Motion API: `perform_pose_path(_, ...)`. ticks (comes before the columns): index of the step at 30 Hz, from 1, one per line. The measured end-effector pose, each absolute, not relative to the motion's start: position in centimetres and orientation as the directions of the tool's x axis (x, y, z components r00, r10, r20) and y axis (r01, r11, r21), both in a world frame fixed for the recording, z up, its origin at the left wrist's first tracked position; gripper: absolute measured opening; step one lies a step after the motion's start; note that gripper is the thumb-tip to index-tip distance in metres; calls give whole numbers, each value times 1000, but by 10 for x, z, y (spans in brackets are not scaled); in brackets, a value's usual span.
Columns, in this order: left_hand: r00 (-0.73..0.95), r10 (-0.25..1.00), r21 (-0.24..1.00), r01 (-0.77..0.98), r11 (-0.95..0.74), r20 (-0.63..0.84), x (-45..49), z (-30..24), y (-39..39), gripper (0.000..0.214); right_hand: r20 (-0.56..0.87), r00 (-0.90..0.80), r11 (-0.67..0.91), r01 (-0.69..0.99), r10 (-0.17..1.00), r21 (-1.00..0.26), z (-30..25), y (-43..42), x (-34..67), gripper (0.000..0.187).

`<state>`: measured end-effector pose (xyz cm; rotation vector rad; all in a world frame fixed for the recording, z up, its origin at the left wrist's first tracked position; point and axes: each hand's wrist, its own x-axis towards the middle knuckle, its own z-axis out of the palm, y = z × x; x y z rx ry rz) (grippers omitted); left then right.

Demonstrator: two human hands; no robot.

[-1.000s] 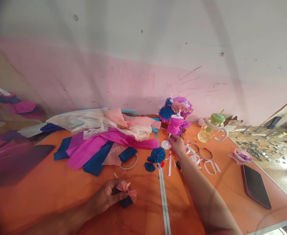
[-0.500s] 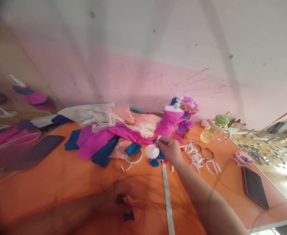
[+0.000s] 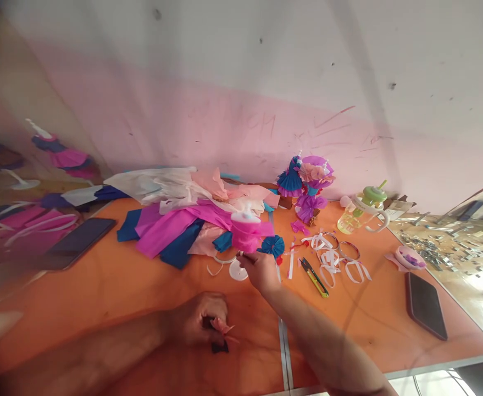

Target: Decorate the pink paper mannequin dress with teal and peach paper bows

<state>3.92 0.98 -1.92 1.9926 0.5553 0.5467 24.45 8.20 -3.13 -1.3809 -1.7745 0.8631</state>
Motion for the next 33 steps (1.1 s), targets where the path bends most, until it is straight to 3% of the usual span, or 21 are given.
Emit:
perform_pose_path(4, 789, 585, 839, 182, -513, 186, 40, -25, 11, 27, 159, -160, 217, 466, 974, -858, -34, 97, 234, 35)
perform_pose_path(13, 528, 837, 937, 201, -287, 143, 44, -46, 15, 32, 191, -122, 225, 432, 974, -873, -38, 100, 236, 25)
perform_pose_path(18, 356, 928, 964, 185, -189, 114, 44, -48, 16, 40, 246, 54, 207, 385, 968, -900, -33, 87, 248, 30)
perform_pose_path(21, 254, 963, 969, 198, -145, 92, 40, -47, 16, 39, 268, 148, 211, 318, 952, -925, -21, 67, 251, 24)
perform_pose_path(25, 153, 979, 963, 213, -162, 131, 35, -44, 16, 32, 258, -15, 256, 200, 966, -946, 0, 30, 238, 13)
perform_pose_path(27, 132, 976, 956, 217, -199, 174, 33, -43, 15, 30, 214, -150, 241, 195, 965, -951, 4, 15, 231, 23)
perform_pose_path(30, 170, 952, 929, 231, -289, 254, 30, -42, 16, 22, 139, -289, 233, 323, 947, -917, 0, 3, 228, 43)
perform_pose_path(33, 282, 896, 880, 236, -411, 343, 30, -43, 18, 12, 207, -305, 322, 401, 930, -857, -9, 6, 237, 17)
